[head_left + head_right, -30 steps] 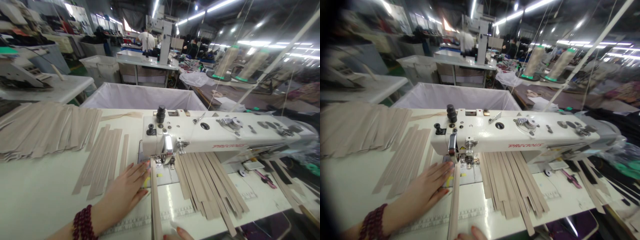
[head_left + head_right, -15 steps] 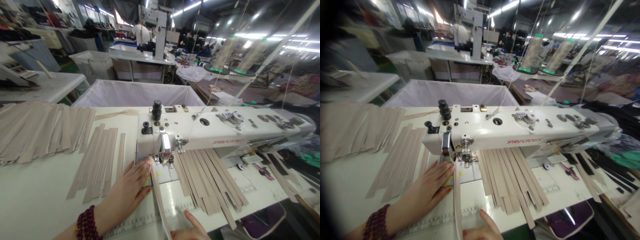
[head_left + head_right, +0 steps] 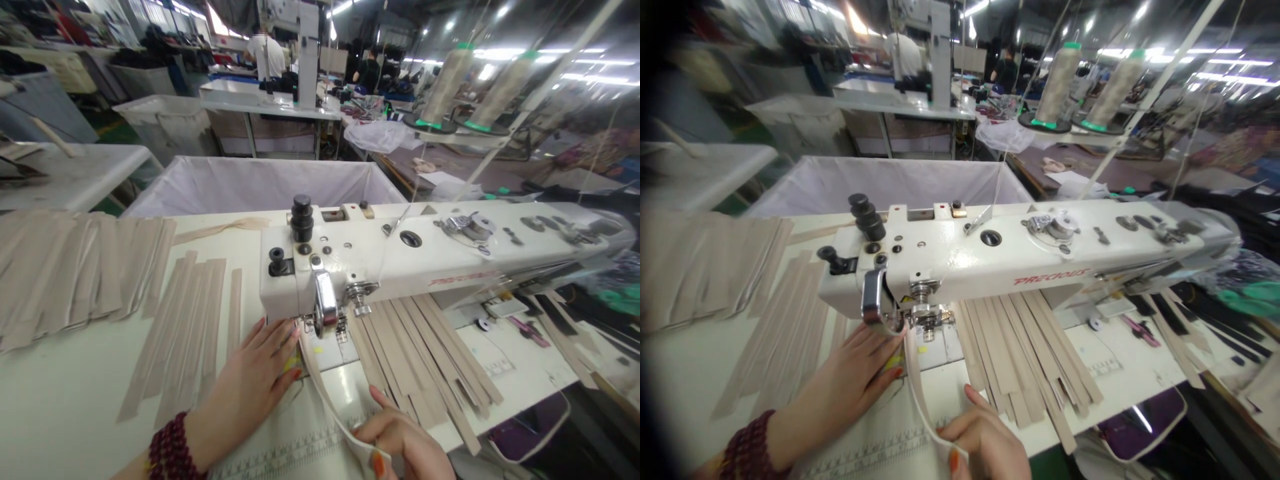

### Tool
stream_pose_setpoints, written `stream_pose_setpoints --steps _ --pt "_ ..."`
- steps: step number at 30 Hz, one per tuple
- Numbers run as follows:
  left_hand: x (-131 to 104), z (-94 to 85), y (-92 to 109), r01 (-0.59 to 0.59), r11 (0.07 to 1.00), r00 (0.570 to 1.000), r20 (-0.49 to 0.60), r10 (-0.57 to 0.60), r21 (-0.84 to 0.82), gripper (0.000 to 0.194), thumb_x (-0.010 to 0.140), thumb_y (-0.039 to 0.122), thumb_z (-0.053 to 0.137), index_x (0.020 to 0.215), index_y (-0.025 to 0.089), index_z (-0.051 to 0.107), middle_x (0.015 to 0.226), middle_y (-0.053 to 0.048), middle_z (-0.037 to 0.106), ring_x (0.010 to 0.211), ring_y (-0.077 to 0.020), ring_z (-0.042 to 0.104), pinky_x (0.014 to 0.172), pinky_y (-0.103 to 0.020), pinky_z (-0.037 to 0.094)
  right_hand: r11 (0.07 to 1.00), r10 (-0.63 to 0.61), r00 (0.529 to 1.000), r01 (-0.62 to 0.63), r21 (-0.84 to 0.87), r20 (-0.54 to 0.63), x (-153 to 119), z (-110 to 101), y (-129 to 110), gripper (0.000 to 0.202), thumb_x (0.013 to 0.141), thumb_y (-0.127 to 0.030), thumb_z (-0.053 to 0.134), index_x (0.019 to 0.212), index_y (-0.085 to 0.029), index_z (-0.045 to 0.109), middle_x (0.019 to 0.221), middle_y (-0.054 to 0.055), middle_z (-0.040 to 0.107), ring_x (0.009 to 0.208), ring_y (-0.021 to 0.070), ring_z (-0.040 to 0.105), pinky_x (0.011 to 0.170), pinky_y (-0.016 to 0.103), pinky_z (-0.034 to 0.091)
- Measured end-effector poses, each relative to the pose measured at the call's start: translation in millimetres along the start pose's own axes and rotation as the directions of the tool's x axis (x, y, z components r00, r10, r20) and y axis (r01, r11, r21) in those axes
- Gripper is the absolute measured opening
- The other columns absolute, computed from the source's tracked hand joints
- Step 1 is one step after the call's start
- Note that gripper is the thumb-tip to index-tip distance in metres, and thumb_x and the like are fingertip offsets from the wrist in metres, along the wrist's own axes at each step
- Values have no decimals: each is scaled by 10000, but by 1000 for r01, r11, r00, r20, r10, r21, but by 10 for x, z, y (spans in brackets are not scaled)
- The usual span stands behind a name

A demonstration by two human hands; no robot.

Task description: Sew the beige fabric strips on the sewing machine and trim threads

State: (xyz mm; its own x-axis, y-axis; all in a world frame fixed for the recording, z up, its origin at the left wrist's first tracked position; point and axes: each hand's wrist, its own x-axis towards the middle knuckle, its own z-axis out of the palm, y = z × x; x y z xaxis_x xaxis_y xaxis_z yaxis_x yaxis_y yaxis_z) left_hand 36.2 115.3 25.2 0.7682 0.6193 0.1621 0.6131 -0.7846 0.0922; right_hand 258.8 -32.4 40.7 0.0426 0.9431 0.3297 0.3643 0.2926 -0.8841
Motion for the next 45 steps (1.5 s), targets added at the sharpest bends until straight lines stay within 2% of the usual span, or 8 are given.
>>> stream_pose_setpoints --steps 2,8,15,23,30,36,42,45 --pt "20 4 -35 7 1000 1000 10 -7 -21 476 937 329 536 1355 99 537 1311 -154 638 1205 -327 571 1038 -539 463 999 -30 999 31 -28 37 120 -45 6 141 949 -279 541 816 -230 538 788 -27 694 721 103 681 1100 413 434" --pt "81 -41 -95 16 997 999 45 -12 -73 433 931 346 540 1301 126 582 1301 -157 635 1199 -364 568 1026 -591 442 992 -76 997 78 -98 17 422 -80 -29 119 877 -141 546 793 -225 532 771 -34 690 723 91 678 1068 360 459" --pt "147 -94 -125 22 995 998 54 -17 -102 424 948 306 510 1338 142 533 1287 -143 638 1234 -362 537 1045 -592 423 984 6 993 15 -178 118 622 -77 -8 130 886 -133 521 800 -230 531 801 -39 674 753 110 657 1083 394 398" --pt "142 -44 -166 42 989 998 57 -34 -144 279 950 342 520 1143 168 623 1174 -116 682 1166 -341 569 1025 -547 442 919 87 964 20 -395 252 865 -103 17 160 916 -160 477 772 -202 532 759 8 603 760 170 560 806 353 407" --pt "135 9 -216 61 981 995 92 -45 -184 298 946 360 531 1183 199 613 1181 -101 682 1128 -316 588 988 -512 470 818 52 937 159 -553 346 1022 -55 58 161 930 -180 525 774 -187 564 779 5 642 732 161 539 756 333 323" --pt "138 -7 -225 44 974 996 82 -27 -223 326 948 364 531 1234 215 581 1254 -87 659 1193 -310 565 1036 -511 443 779 -24 924 257 -572 381 1119 83 145 107 907 -188 547 826 -195 617 869 36 681 851 206 579 823 350 370" --pt "133 3 -235 47 977 994 107 -25 -208 292 950 348 528 1209 223 579 1254 -71 659 1200 -309 562 1057 -524 429 670 -67 914 339 -661 401 1203 223 228 125 878 -190 576 768 -207 632 800 43 662 780 206 588 771 343 398" --pt "130 -6 -231 30 981 997 73 -16 -191 297 946 335 533 1212 210 580 1244 -78 665 1190 -318 565 1048 -535 432 630 -71 901 373 -681 428 1247 290 280 161 910 -201 545 778 -198 637 785 48 675 752 206 602 747 344 413"
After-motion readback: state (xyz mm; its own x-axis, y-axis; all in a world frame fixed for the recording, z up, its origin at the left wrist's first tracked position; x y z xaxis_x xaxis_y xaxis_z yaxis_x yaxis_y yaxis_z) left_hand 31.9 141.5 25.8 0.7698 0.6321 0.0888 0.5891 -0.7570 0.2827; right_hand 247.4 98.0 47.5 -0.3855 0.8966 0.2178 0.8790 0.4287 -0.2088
